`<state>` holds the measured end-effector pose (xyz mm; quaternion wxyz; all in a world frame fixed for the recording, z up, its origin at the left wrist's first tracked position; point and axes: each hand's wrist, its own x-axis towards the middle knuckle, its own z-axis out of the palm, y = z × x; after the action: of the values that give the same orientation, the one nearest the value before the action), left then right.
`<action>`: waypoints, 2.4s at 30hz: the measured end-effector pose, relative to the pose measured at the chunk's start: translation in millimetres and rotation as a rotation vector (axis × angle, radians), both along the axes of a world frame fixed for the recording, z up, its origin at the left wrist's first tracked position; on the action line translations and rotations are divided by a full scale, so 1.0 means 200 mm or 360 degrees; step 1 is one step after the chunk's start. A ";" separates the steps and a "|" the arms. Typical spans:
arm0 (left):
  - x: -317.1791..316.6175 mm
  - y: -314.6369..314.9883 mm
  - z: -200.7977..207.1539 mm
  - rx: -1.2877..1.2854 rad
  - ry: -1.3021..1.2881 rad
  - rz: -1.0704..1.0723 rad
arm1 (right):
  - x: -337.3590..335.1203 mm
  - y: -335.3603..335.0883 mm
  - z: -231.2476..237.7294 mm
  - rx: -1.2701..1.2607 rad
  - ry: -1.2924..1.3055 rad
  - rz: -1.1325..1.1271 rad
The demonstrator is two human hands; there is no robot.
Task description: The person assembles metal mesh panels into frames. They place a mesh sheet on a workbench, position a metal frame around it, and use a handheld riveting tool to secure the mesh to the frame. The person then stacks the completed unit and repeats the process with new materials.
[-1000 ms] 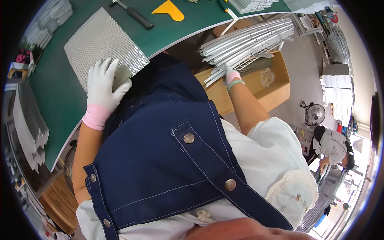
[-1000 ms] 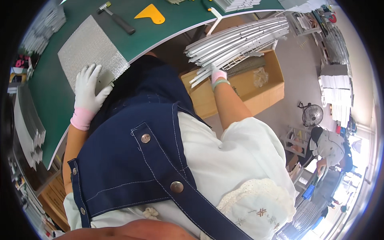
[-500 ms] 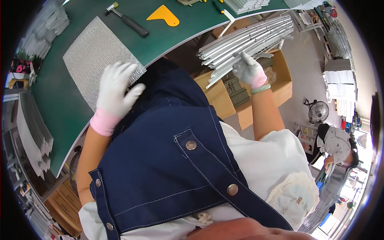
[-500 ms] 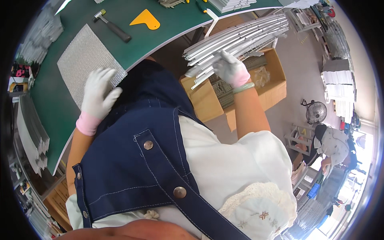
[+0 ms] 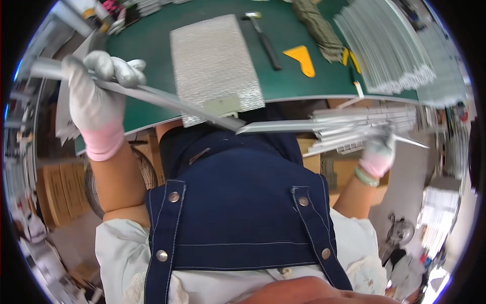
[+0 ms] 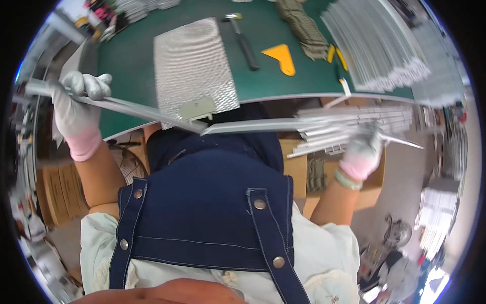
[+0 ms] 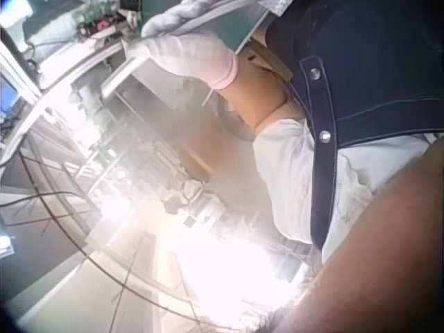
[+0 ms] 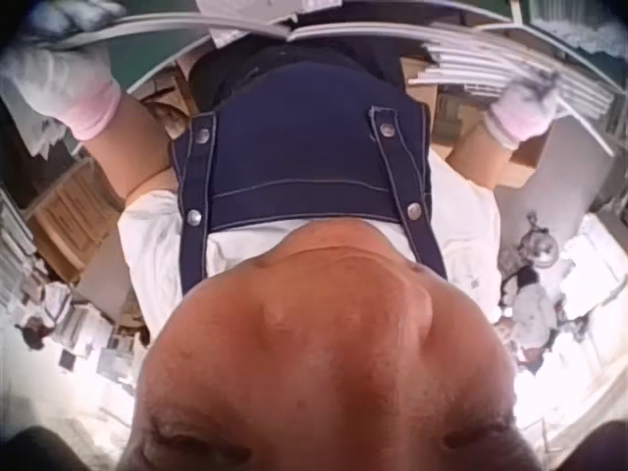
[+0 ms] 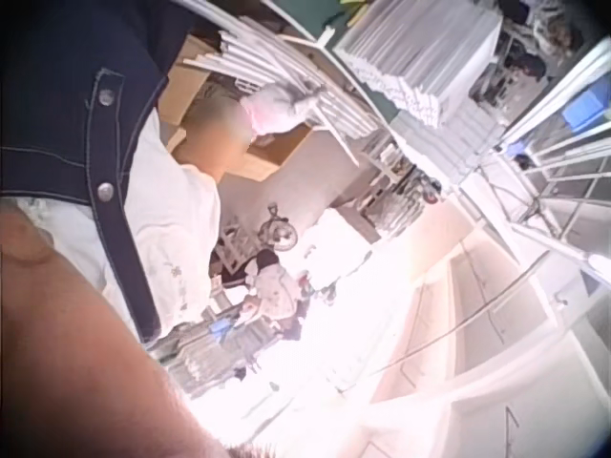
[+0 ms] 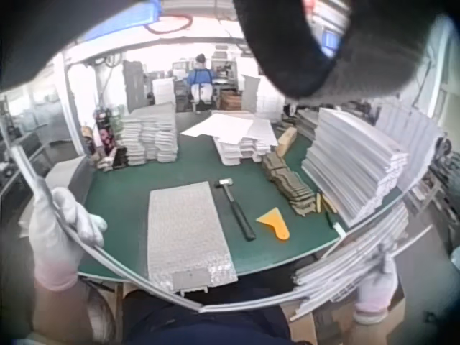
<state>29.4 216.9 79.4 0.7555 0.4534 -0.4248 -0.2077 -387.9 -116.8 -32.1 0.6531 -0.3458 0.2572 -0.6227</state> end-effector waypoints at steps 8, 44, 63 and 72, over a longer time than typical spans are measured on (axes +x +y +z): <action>-0.30 0.04 0.04 0.1028 -0.0120 0.1030 | 0.66 0.66 0.31 -0.1441 0.0795 0.1026; -0.31 0.37 -0.87 0.1285 0.0879 0.0390 | 1.16 0.60 -0.23 -0.1121 0.2200 0.0900; -0.25 0.44 -0.92 0.1300 0.0864 -0.0178 | 0.96 0.63 -0.34 0.0487 0.1183 0.1609; -0.30 0.41 -0.99 0.1179 0.0709 0.0019 | 0.99 0.68 -0.41 0.0372 0.1019 0.1687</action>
<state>-31.3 298.7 -118.9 0.6162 0.6405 -0.1456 -0.4347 -190.2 18.4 -113.4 0.7970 -0.5220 0.3000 -0.0479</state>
